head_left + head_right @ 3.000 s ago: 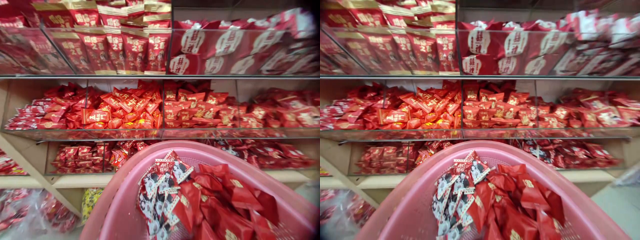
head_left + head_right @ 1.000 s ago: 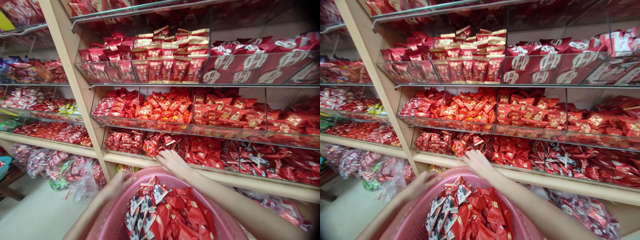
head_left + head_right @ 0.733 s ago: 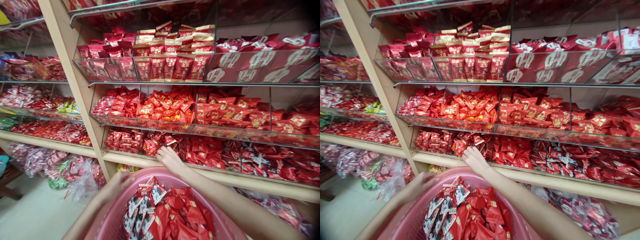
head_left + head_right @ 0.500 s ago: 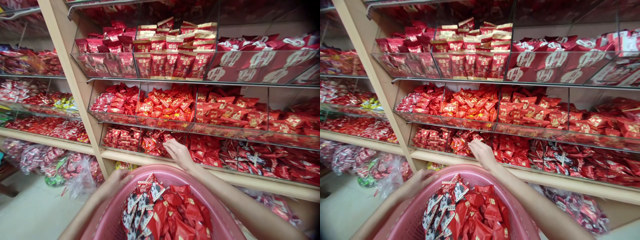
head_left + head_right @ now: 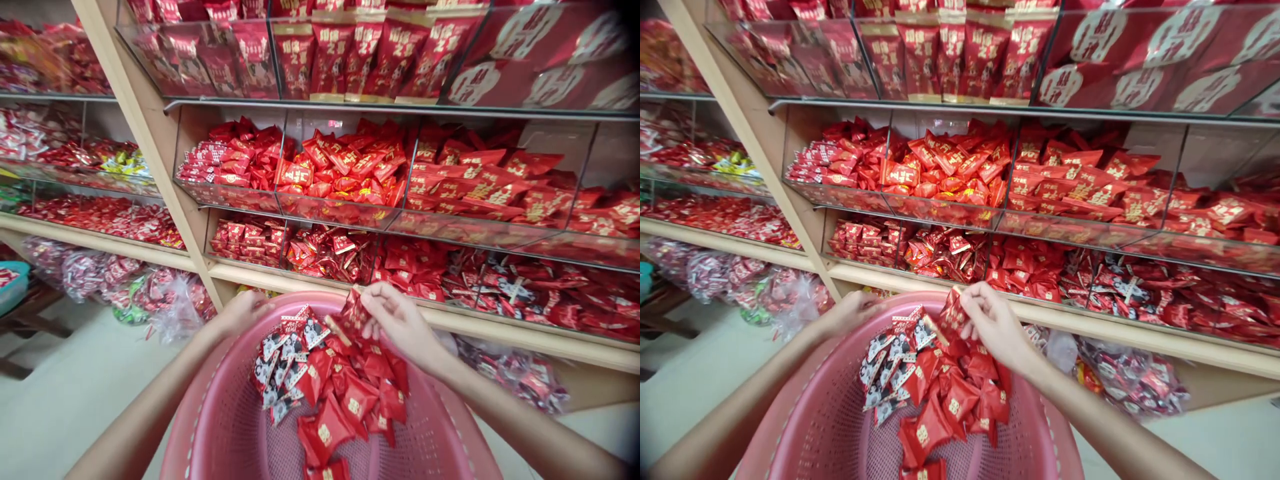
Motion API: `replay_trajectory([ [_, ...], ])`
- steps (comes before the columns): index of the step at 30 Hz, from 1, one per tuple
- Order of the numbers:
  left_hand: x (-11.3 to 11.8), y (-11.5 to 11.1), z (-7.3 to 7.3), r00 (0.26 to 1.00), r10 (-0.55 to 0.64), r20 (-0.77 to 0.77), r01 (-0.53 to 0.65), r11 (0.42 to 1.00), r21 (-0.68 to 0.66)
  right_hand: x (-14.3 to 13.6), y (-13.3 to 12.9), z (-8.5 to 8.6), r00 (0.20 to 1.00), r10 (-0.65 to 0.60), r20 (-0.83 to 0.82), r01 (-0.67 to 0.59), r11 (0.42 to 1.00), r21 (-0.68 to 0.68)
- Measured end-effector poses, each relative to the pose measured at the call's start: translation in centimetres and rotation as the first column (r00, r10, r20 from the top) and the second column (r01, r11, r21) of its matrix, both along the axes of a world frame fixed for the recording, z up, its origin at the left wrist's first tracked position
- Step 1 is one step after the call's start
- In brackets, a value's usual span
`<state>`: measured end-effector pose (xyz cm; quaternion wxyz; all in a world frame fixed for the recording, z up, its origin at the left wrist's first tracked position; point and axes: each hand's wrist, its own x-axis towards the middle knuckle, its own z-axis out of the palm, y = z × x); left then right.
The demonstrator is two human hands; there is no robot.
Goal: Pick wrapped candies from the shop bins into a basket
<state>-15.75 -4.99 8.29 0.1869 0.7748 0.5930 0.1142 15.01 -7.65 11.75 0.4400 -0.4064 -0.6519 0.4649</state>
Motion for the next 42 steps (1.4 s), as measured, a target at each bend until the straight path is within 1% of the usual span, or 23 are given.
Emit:
replay_trajectory([
  [3,0.1,-0.2,0.9,0.996,-0.009,-0.089,0.006,1.000,-0.024,1.2,-2.5,-1.3,0.995,0.076,0.064,-0.070,0.994,-0.088],
  [5,0.8,-1.3,2.3,0.990,0.007,-0.143,0.001,0.998,0.057,2.0,-3.1,-2.1,0.996,0.053,0.068,-0.044,0.990,-0.131],
  [6,1.4,-2.2,3.2,0.984,0.035,-0.176,-0.009,0.989,0.145,2.3,-3.1,-2.3,0.998,0.023,0.056,-0.014,0.989,-0.145],
  [8,3.6,-4.6,5.0,0.960,0.085,-0.266,0.012,0.939,0.345,2.8,-2.9,-2.6,0.999,-0.051,0.008,0.051,0.984,-0.170],
  [9,5.1,-6.1,5.7,0.955,0.060,-0.289,0.056,0.924,0.378,2.9,-2.8,-2.6,0.997,-0.081,-0.022,0.075,0.980,-0.185],
  [10,6.7,-7.6,6.2,0.952,0.020,-0.306,0.094,0.930,0.354,3.0,-2.6,-2.6,0.994,-0.101,-0.051,0.089,0.976,-0.200],
  [11,8.4,-9.0,6.4,0.938,-0.055,-0.341,0.149,0.955,0.258,3.0,-2.5,-2.5,0.990,-0.115,-0.078,0.095,0.972,-0.216],
  [12,10.0,-10.3,6.2,0.918,-0.118,-0.379,0.173,0.978,0.115,3.0,-2.4,-2.5,0.987,-0.123,-0.102,0.096,0.968,-0.232],
  [13,11.5,-11.4,5.8,0.883,-0.213,-0.417,0.217,0.975,-0.039,3.0,-2.3,-2.4,0.984,-0.128,-0.123,0.095,0.964,-0.248],
  [14,12.8,-12.2,5.1,0.846,-0.293,-0.445,0.254,0.956,-0.147,3.0,-2.3,-2.3,0.981,-0.135,-0.141,0.095,0.960,-0.263],
  [16,14.5,-13.1,3.2,0.773,-0.402,-0.492,0.299,0.913,-0.276,3.2,-2.4,-2.2,0.975,-0.150,-0.166,0.097,0.952,-0.289],
  [19,15.3,-13.3,0.3,0.716,-0.406,-0.567,0.289,0.913,-0.289,3.9,-2.8,-2.1,0.962,-0.190,-0.196,0.125,0.945,-0.301],
  [22,15.2,-13.2,-1.7,0.711,-0.405,-0.575,0.309,0.914,-0.262,5.0,-3.2,-2.2,0.949,-0.226,-0.222,0.158,0.945,-0.287],
  [25,15.2,-13.5,-2.1,0.725,-0.398,-0.562,0.314,0.917,-0.245,5.8,-3.4,-2.4,0.944,-0.241,-0.224,0.175,0.944,-0.279],
  [27,15.2,-13.6,-1.1,0.739,-0.392,-0.548,0.279,0.918,-0.281,6.1,-3.4,-2.7,0.941,-0.253,-0.225,0.186,0.942,-0.281],
  [29,14.9,-13.3,0.9,0.762,-0.379,-0.525,0.214,0.913,-0.348,6.3,-3.4,-2.9,0.936,-0.262,-0.233,0.191,0.938,-0.288],
  [31,14.6,-12.4,3.5,0.809,-0.337,-0.482,0.145,0.909,-0.392,6.4,-3.5,-3.1,0.926,-0.283,-0.250,0.205,0.933,-0.297],
  [33,14.3,-10.4,5.9,0.876,-0.235,-0.420,0.098,0.942,-0.322,6.5,-3.5,-3.4,0.913,-0.307,-0.269,0.224,0.928,-0.297],
  [35,14.2,-7.7,7.2,0.941,-0.163,-0.296,0.110,0.976,-0.188,6.6,-3.6,-3.6,0.903,-0.320,-0.286,0.234,0.925,-0.298],
  [37,14.6,-4.5,6.8,0.981,-0.143,-0.131,0.134,0.988,-0.074,6.7,-3.6,-3.8,0.899,-0.323,-0.296,0.231,0.924,-0.305],
  [39,15.2,-1.7,5.4,0.980,-0.200,0.006,0.200,0.979,-0.031,6.7,-3.6,-3.9,0.896,-0.328,-0.301,0.231,0.920,-0.317],
  [40,15.5,-0.6,4.6,0.978,-0.206,0.022,0.207,0.978,-0.024,6.7,-3.6,-4.0,0.893,-0.333,-0.302,0.234,0.918,-0.322],
  [42,16.0,0.9,3.3,0.973,-0.231,-0.025,0.230,0.972,-0.046,6.7,-3.6,-4.0,0.889,-0.342,-0.303,0.240,0.914,-0.327],
])
